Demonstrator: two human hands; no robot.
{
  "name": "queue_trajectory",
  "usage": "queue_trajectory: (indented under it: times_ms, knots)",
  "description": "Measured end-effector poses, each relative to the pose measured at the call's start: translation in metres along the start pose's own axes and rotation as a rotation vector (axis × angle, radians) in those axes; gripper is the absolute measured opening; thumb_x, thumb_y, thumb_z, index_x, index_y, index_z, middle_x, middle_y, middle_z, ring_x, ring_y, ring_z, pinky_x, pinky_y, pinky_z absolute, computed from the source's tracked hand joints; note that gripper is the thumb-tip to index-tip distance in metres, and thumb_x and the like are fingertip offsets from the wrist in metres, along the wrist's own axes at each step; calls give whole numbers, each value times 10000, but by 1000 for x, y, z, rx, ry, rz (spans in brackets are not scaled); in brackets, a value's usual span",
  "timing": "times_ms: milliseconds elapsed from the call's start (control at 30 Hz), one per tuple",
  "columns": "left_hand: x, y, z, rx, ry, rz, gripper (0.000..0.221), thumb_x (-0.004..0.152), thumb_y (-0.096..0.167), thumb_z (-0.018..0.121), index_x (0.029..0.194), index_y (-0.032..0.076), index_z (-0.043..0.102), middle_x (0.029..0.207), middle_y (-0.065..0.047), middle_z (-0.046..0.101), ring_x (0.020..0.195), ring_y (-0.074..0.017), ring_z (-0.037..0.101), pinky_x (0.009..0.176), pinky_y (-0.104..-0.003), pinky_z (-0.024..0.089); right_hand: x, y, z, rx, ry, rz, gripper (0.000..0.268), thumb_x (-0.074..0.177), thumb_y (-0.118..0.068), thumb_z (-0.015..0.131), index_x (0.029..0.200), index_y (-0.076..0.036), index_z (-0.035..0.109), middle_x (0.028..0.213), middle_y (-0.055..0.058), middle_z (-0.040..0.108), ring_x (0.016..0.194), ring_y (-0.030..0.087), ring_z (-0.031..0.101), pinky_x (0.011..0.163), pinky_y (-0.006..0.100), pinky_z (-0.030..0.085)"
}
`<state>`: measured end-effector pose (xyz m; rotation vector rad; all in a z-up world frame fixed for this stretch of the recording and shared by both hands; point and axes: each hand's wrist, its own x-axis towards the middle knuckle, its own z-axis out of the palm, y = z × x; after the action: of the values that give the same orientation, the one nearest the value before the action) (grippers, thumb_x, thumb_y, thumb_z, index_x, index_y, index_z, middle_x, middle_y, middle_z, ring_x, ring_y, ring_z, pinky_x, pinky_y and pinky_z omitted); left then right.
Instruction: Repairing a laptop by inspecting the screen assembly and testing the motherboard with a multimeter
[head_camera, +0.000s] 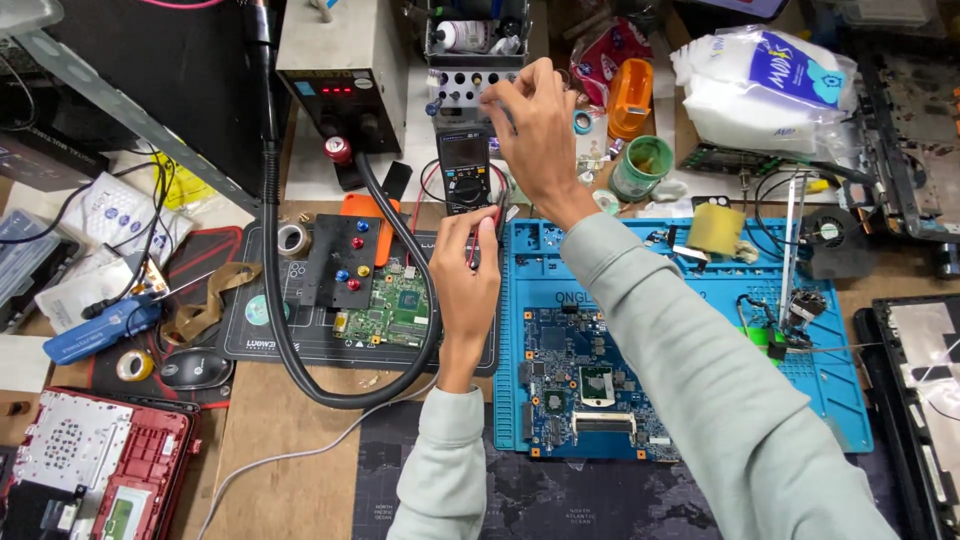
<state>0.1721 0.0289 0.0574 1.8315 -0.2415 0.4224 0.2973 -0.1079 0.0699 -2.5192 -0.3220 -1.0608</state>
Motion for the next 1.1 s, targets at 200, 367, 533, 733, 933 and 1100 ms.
queue_trajectory:
  times_ms: [200, 367, 533, 733, 933, 1100]
  knots:
    - [1, -1, -3, 0, 6, 1, 261, 1047, 189, 496, 1133, 68, 711, 1071, -88, 687, 1020, -219, 668, 905, -355, 525, 5, -7, -22, 5, 84, -67, 65, 985, -140, 768, 1019, -125, 714, 944, 46, 449, 826, 182, 451, 702, 333, 301]
    - [0, 8, -4, 15, 21, 67, 233, 1045, 150, 515, 1123, 52, 711, 1076, -96, 690, 1017, -223, 673, 910, -357, 525, -2, -17, -73, 202, 148, -69, 84, 1003, -30, 728, 1048, -64, 666, 1051, 72, 582, 866, 191, 587, 799, 349, 357]
    - [-7, 34, -3, -22, -55, 89, 242, 1055, 189, 519, 1173, 59, 686, 1105, -99, 680, 1028, -209, 665, 899, -342, 525, -36, -35, -142, 433, 101, 36, 46, 1036, 9, 648, 1023, -21, 617, 966, 102, 637, 823, 193, 585, 719, 297, 511]
    - [-36, 75, -1, -142, -375, 76, 293, 1061, 208, 570, 1300, 58, 647, 1131, -190, 677, 1098, -348, 673, 981, -485, 507, -110, -50, -210, 648, 11, 297, 35, 1020, 0, 666, 1054, -1, 660, 925, 126, 709, 876, 212, 742, 817, 341, 601]
    - [-94, 67, 11, -221, -707, -58, 232, 1008, 130, 634, 1223, 91, 709, 1042, -155, 735, 981, -273, 718, 920, -399, 546, -171, -55, -249, 592, -58, 340, 68, 978, 54, 669, 1036, 17, 671, 897, 149, 737, 859, 253, 775, 800, 383, 623]
    - [-126, 54, 16, -206, -761, -22, 186, 974, 111, 686, 1149, 129, 746, 966, -82, 762, 905, -212, 742, 815, -331, 575, -200, -58, -257, 560, -74, 337, 100, 931, 65, 709, 993, -13, 706, 843, 119, 756, 825, 238, 789, 780, 359, 629]
